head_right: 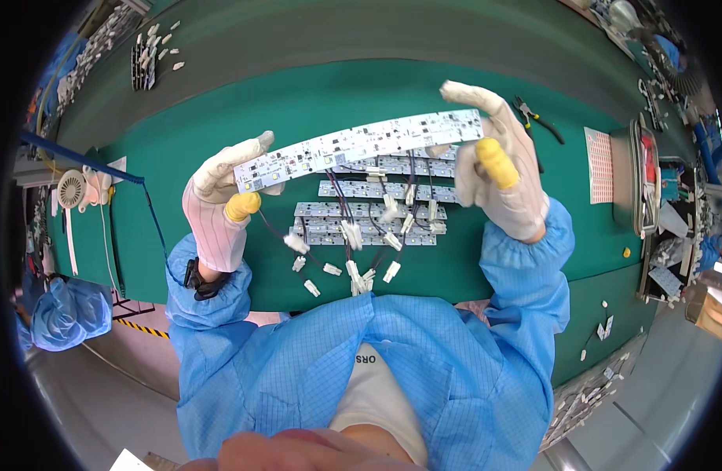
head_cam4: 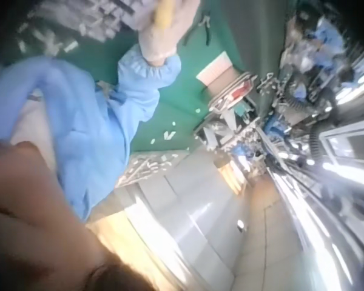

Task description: Inspecting and trimming LED circuit board strips on a production line using nippers.

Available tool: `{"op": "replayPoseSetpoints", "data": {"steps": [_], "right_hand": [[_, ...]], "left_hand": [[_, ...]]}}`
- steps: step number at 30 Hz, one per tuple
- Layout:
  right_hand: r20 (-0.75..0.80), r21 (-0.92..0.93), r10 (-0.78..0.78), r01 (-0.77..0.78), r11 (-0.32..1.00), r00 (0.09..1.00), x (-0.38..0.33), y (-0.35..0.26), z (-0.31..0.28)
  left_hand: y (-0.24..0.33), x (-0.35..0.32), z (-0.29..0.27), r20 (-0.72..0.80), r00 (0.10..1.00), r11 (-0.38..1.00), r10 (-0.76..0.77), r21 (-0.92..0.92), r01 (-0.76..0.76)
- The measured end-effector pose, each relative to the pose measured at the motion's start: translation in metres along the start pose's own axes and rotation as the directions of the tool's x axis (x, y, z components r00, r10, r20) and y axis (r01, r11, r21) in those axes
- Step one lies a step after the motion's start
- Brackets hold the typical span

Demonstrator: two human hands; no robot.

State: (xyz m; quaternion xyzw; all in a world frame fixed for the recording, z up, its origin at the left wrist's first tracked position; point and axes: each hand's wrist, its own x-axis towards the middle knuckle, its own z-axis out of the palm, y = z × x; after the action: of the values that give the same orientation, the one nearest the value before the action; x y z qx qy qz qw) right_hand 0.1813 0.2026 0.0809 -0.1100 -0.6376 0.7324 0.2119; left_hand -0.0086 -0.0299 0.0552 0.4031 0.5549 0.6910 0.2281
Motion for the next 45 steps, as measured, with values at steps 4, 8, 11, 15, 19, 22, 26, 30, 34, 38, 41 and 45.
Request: {"op": "replayPoseSetpoints", "data": {"steps": [4,8,11,15,19,22,26,30,34,38,41,45], "right_hand": [[-0.069,-0.172,-0.006,-0.006,0.985,0.998,-0.006,-0.003,0.0],[-0.135,-0.138,-0.043,0.024,0.99,0.99,-0.008,-0.004,0.006],[-0.08,-0.127,-0.096,0.086,0.988,0.992,-0.008,0.003,-0.003],[-0.106,-0.194,-0.064,0.042,0.98,0.992,-0.008,0.001,0.0],[-0.159,-0.185,-0.07,0.04,0.982,0.985,-0.007,-0.003,0.006],[-0.079,-0.132,-0.063,0.052,0.99,0.995,-0.007,0.001,-0.004],[-0.021,-0.123,-0.1,0.096,0.988,0.995,-0.008,0.003,-0.008],[-0.094,-0.122,-0.117,0.105,0.987,0.989,-0.012,0.001,0.0],[-0.134,-0.184,-0.092,0.067,0.981,0.987,-0.011,-0.002,0.003],[0.068,-0.067,-0.121,0.125,0.99,0.99,-0.011,-0.002,-0.005],[-0.04,-0.174,-0.06,0.052,0.983,0.997,-0.01,-0.002,0.0],[-0.069,-0.17,-0.047,0.035,0.985,0.996,-0.012,-0.008,0.004]], "left_hand": [[0.0,-0.002,0.001,0.002,1.0,1.0,-0.004,-0.019,0.004],[0.0,-0.002,-0.003,0.028,0.992,0.99,0.127,0.059,-0.128],[0.002,-0.004,-0.007,0.054,0.993,0.994,0.101,0.044,-0.104],[0.0,-0.005,-0.01,0.078,0.991,0.991,0.113,0.062,-0.118],[0.004,-0.005,-0.007,0.055,0.993,0.994,0.101,0.045,-0.103],[0.008,-0.003,-0.01,0.051,0.996,0.994,0.074,0.077,-0.078],[0.003,-0.002,-0.008,0.012,0.994,0.978,0.108,0.176,-0.108],[0.004,-0.002,-0.006,-0.001,0.994,0.973,0.112,0.204,-0.109],[0.009,-0.001,-0.006,-0.031,0.997,0.982,0.069,0.176,-0.062],[0.006,-0.001,-0.01,-0.033,0.997,0.971,0.063,0.235,-0.053],[0.007,0.001,-0.011,-0.034,0.999,0.96,0.007,0.28,0.003],[0.006,0.002,-0.015,0.01,1.0,0.949,0.027,0.313,-0.028]]}}
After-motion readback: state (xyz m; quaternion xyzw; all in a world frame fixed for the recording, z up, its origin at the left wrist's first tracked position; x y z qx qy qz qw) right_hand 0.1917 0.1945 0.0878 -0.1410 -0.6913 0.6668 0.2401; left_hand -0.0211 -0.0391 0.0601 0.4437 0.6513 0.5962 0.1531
